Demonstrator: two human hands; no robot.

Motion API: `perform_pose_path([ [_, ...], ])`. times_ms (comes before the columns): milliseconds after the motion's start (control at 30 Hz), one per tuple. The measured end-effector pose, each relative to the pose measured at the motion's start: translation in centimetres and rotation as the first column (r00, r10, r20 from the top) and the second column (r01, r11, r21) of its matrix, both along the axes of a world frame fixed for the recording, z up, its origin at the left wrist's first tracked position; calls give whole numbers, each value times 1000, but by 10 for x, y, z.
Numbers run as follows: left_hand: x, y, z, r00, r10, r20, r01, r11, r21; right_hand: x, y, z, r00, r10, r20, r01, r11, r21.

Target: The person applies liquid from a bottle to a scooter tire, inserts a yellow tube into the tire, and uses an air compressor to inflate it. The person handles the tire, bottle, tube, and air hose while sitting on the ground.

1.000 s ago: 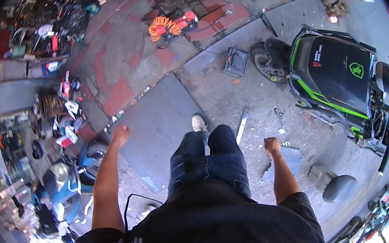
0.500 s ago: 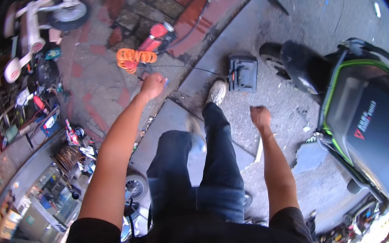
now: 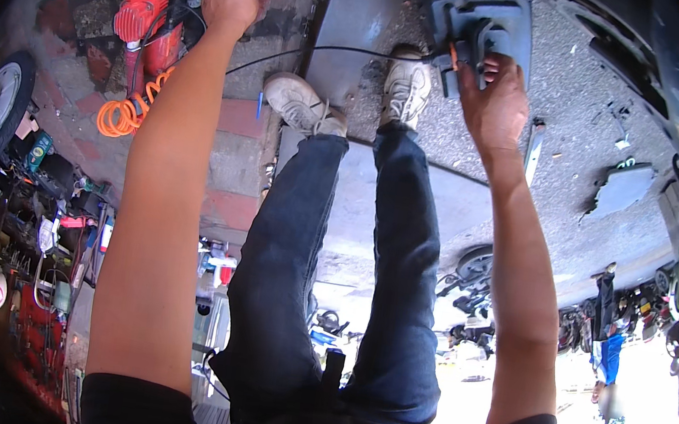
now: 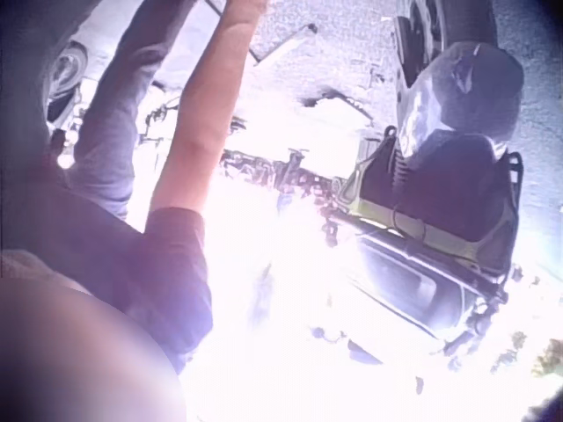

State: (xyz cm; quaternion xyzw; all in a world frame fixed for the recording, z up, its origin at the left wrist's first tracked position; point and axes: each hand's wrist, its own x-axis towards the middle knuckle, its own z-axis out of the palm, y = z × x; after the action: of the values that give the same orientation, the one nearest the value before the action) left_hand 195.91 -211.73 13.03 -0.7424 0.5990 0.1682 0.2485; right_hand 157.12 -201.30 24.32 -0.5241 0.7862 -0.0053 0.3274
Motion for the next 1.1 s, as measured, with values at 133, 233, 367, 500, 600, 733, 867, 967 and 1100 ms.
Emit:
perform_pose_path([
  [133, -3, 13, 35, 986, 5, -168, -19, 996, -82, -1, -4, -2, 998, 6, -70, -3, 999, 51],
  [233, 10, 39, 109, 911, -112, -396, -55, 921, -387, 0, -14, -2, 991, -5, -132, 30, 982, 185],
  [367, 80, 57, 193, 937, 149, -316, -290, 837, -464, 0, -29, 4, 992, -8, -127, 47, 950, 307],
  [500, 167, 60, 202, 987, -57, -152, 8, 952, -307, 1, -39, 9, 994, -5, -107, 48, 915, 401],
  [600, 207, 62, 171, 899, -69, -431, 7, 990, -144, -1, -39, 2, 996, -42, -79, 68, 929, 364],
  [733, 228, 55, 134, 586, 540, -604, -389, 841, 375, -12, -29, -23, 998, -44, -43, 53, 967, 251],
  [867, 222, 38, 121, 582, 652, -485, -398, 749, 529, -27, -22, -42, 957, -232, 176, 182, 948, 261],
  [967, 198, 52, 135, 651, 592, -474, -387, 797, 463, -32, -13, -34, 869, -303, 391, 200, 938, 282],
  [1100, 162, 82, 204, 598, 550, -583, -386, 835, 391, -46, 13, 13, 896, -366, 250, 247, 881, 402],
])
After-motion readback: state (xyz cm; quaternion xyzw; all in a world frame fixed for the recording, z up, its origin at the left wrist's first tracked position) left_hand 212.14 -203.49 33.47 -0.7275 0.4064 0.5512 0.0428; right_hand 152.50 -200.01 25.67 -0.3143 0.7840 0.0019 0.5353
